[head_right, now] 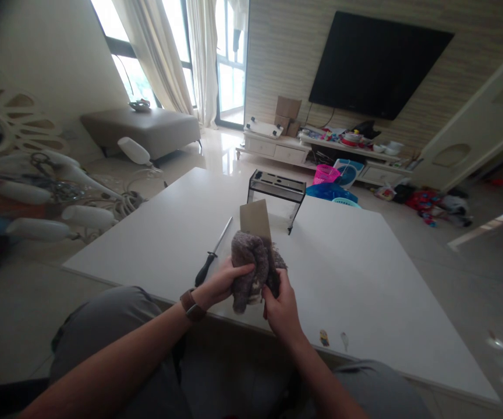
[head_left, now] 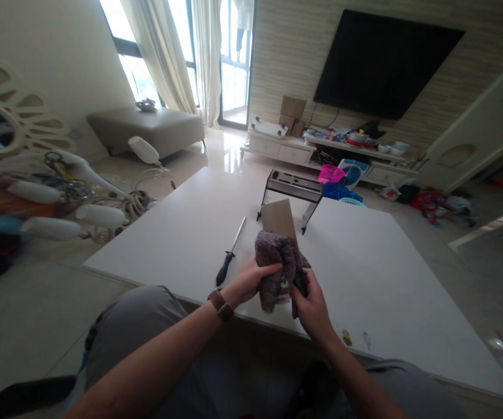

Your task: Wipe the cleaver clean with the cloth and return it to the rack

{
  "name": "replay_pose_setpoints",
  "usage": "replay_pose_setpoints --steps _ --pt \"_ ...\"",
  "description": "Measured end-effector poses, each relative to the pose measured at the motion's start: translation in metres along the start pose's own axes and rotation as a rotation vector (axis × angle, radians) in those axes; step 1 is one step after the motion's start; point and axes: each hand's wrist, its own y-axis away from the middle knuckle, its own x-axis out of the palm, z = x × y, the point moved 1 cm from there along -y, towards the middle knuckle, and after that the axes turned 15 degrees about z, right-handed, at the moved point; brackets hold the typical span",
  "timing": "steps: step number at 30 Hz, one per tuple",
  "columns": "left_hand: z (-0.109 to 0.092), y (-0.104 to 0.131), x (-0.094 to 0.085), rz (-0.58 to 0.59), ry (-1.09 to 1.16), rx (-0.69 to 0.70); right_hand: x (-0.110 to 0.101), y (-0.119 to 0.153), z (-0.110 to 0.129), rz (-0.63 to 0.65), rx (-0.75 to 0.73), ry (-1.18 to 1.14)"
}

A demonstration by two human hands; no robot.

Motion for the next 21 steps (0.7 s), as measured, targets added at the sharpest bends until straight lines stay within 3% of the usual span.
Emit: replay_pose_setpoints --steps 6,13,21 --pt "0.003 -0.001 -0.003 -0.028 -0.071 0.024 0.002 -0.001 -0.005 0.021 0.015 -0.007" --pt "-0.019 -0.006 -0.009 -0.05 -0.17 0.092 -0.001 -0.003 0.003 0.021 -0.014 0.001" --pt "-0.05 -0.01 -0.024 -0.218 -0.104 0.186 -0.002 0.003 0.009 0.05 0.041 0.015"
